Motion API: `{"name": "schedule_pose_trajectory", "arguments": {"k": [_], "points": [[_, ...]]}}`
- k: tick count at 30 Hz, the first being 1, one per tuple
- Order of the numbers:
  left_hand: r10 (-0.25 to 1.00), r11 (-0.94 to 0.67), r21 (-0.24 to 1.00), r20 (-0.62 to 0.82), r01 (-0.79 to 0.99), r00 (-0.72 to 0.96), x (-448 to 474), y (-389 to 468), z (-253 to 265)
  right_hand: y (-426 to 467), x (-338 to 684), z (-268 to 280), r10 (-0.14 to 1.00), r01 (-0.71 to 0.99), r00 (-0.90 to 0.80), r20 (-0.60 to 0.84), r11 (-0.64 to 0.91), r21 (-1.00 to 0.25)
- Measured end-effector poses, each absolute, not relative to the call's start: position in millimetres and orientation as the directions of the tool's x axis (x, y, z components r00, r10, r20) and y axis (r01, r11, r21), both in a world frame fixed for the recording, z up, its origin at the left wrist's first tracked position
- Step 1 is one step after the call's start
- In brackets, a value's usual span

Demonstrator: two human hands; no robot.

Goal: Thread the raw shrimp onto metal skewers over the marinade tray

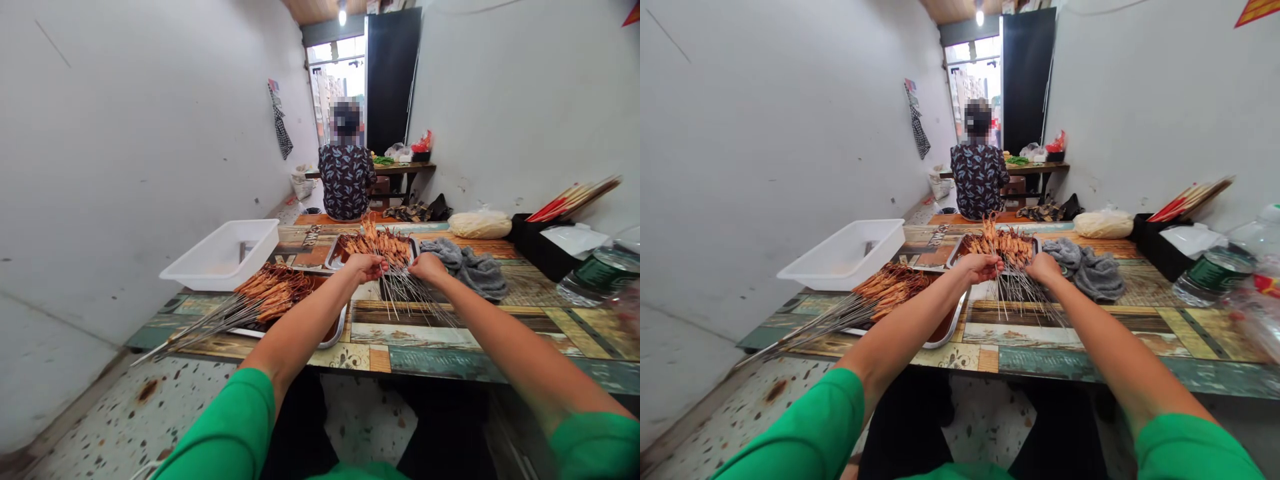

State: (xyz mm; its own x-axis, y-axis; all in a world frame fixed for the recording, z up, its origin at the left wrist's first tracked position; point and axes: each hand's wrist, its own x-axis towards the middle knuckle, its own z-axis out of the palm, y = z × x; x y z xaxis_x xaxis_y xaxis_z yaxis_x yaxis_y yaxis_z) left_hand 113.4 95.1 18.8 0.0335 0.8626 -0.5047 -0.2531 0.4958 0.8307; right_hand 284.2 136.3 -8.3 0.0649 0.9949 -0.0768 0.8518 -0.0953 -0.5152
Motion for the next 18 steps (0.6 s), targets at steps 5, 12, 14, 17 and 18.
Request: {"name": "schedule_pose_trajectory", "arguments": {"k": [5,12,14,17,18], "points": [[0.851,0.517,0.816,-0.522,-0.258,0.053,114.5,95.8,14.1,138.2,280.8,-4.0,0.986,0.766,0.056,-0.157,-0.143,-0.626],[0.827,0.554,0.78,-0.555,-0.292,0.087,121.1,94.5,11.9,115.4,266.6,-5.0,0.977,0.644,-0.027,-0.21,-0.144,-0.751],[0.824,0.558,0.771,-0.559,-0.307,0.094,124.5,94.1,11.5,106.7,260.9,-4.3,0.984,0.653,-0.047,-0.174,-0.102,-0.75],[0.822,0.559,0.759,-0.561,-0.334,0.1,129.0,93.8,9.9,96.6,253.5,0.1,0.994,0.692,-0.078,-0.074,0.001,-0.722],[0.822,0.557,0.755,-0.56,-0.345,0.102,130.1,93.6,9.2,94.2,251.4,2.3,0.995,0.711,-0.091,-0.031,0.043,-0.702]]}}
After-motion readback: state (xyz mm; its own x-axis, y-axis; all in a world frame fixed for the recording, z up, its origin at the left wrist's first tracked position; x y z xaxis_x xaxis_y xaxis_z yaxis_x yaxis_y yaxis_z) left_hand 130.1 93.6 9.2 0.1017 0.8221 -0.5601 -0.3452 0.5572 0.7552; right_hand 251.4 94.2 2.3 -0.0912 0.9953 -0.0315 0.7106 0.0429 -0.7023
